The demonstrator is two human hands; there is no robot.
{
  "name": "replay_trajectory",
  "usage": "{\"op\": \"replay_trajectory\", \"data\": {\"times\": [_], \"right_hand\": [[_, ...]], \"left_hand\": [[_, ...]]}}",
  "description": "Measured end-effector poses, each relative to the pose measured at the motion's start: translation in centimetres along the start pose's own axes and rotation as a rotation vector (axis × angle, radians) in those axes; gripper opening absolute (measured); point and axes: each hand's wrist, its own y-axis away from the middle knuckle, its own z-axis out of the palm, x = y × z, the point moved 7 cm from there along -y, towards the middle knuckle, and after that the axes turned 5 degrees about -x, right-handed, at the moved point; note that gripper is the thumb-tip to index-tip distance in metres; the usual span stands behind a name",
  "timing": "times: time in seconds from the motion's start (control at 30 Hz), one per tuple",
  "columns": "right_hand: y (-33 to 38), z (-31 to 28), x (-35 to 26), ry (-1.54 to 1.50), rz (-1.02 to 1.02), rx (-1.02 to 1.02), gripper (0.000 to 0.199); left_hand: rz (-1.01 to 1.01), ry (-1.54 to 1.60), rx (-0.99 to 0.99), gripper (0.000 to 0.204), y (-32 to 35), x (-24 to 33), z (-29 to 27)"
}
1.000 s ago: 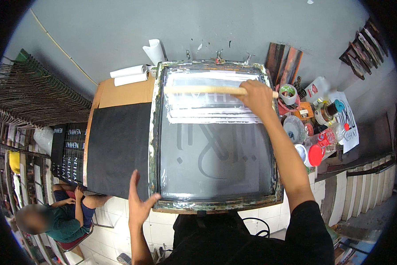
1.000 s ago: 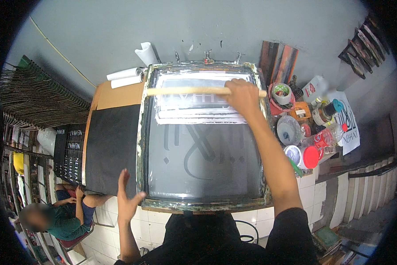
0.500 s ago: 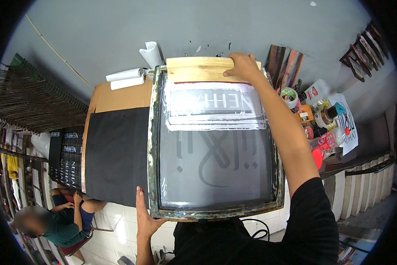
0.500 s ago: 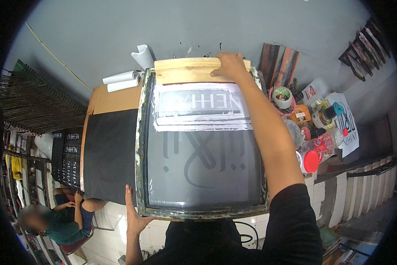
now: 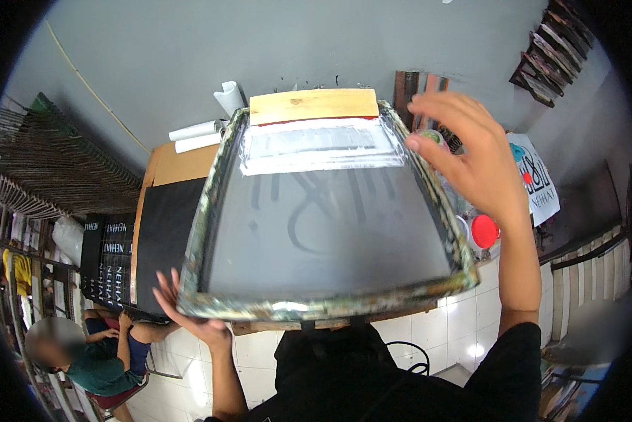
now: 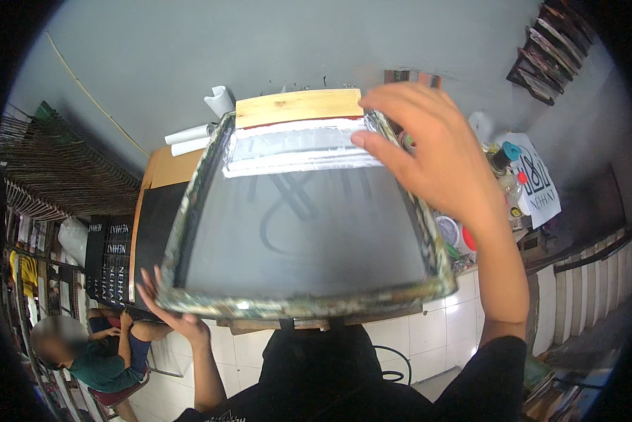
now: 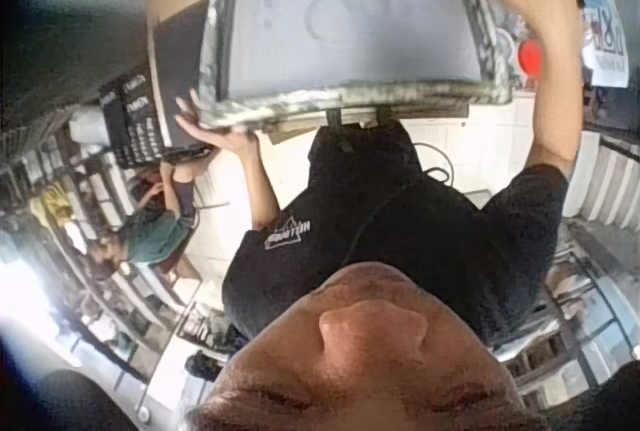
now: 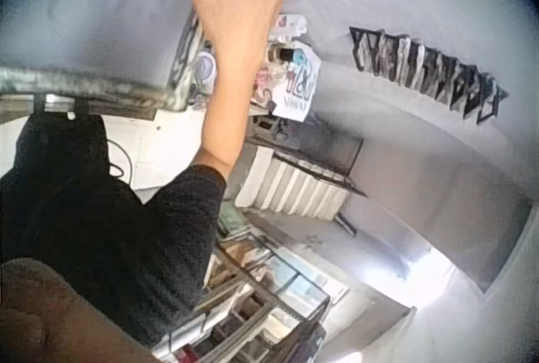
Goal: The person places a black fabric bag onto a printing board, lowers the screen frame, and uses a squeegee to spread white ink across the screen to print a logo. The person then lifts the frame and removes the printed bag.
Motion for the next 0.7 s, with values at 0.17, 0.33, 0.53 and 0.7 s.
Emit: {"op": "replay_trajectory", "data": {"times": [0.17,0.33,0.53,0.7], "right_hand": [[3.0,-3.4,-3.6,-0.071,0.074,0.058,0.035],[-1.9,-6.6,-0.9,0.118,0.069,0.255,0.047],[-9.1,-8.4,-0.3,0.021,0.434,0.082,0.056],[-13.8,-9.9,4.3,0.119,0.366,0.117,0.059]], "left_hand": [[0.133,0.268,0.138,0.107,-10.9,6.1,2.9],[0.157,0.516,0.189,0.083,-17.1,5.9,5.5],[-0.47,-0.25,-0.572,0.099,-5.7,-14.7,12.7],[-0.705,-0.217,-0.616,0.045,-3.6,-19.7,9.2]]}}
